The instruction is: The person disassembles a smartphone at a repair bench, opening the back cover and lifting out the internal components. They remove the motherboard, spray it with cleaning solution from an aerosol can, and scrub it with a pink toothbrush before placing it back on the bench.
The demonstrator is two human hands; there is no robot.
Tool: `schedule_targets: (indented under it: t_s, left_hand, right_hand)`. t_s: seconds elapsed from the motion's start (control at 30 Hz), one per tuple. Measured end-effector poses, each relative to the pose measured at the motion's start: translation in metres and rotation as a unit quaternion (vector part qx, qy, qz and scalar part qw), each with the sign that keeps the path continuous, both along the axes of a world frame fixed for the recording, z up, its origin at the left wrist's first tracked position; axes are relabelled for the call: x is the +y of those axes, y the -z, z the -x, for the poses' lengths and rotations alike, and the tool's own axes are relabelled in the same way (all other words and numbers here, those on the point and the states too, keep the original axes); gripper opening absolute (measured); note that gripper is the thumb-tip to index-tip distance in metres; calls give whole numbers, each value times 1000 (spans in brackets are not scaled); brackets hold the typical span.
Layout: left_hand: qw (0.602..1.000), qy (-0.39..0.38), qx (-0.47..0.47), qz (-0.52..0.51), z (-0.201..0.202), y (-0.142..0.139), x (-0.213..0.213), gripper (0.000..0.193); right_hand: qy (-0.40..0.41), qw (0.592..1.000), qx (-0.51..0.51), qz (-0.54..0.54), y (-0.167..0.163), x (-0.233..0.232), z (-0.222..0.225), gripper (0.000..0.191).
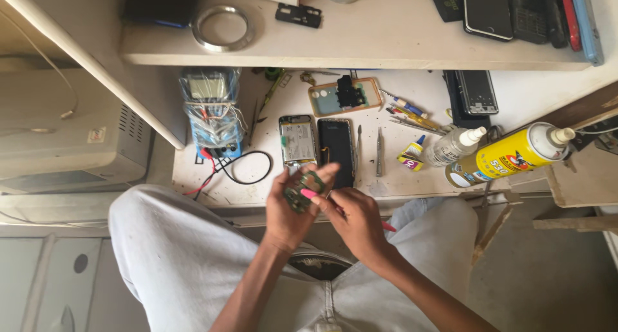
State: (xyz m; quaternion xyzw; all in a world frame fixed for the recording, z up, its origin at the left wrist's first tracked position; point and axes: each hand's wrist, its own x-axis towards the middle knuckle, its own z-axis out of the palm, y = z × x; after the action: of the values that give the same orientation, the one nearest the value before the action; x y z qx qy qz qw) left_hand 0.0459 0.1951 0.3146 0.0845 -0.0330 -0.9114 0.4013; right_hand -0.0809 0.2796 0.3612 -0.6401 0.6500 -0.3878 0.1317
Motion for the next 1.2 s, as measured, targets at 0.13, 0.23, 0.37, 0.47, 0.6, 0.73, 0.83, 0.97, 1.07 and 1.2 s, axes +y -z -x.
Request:
schedule_targets:
  t_s: [0.13,0.23,0.37,0.47,0.6,0.73,0.83,0.97,1.07,1.2]
  left_hand:
    - [1000,10,14,8,-1,-2,1,50]
    - [1000,-5,11,6,-1,-3,1,48]
    - [999,25,-34,-12,4,-6,6,50]
    - [999,16,-47,-10,9,-10,0,52]
    - [999,-3,-40,3,10,-12,-3,51]
    - [998,22,-53,-9,10,-11,-2,51]
    - [998,-7,-58,-3,10,-12,-3,52]
    - [995,23,-93,-15,15,-14,4,52]
    - [997,26,-75,-2,14,-14,4,52]
    - [996,-5,-91,-4,12,-13,1,52]
  right_hand:
    - [0,1000,-4,-2,-1,1,-2,36]
    - [-17,1000,-6,4,-1,3,-2,36]
    - [7,998,-50,32,0,-3,6,28]
    - [29,998,-62,-6,1,-4,10,32]
    - [20,999,-32,16,3,-4,13,38]
    - [32,999,-26,3,6,-3,19,41]
    - [40,999,-27,-6,9,2,18,45]
    - [28,998,-59,-4,12,0,19,28]
    - [10,998,-63,26,13,1,23,31]
    - [35,997,-55,-28,14,4,23,39]
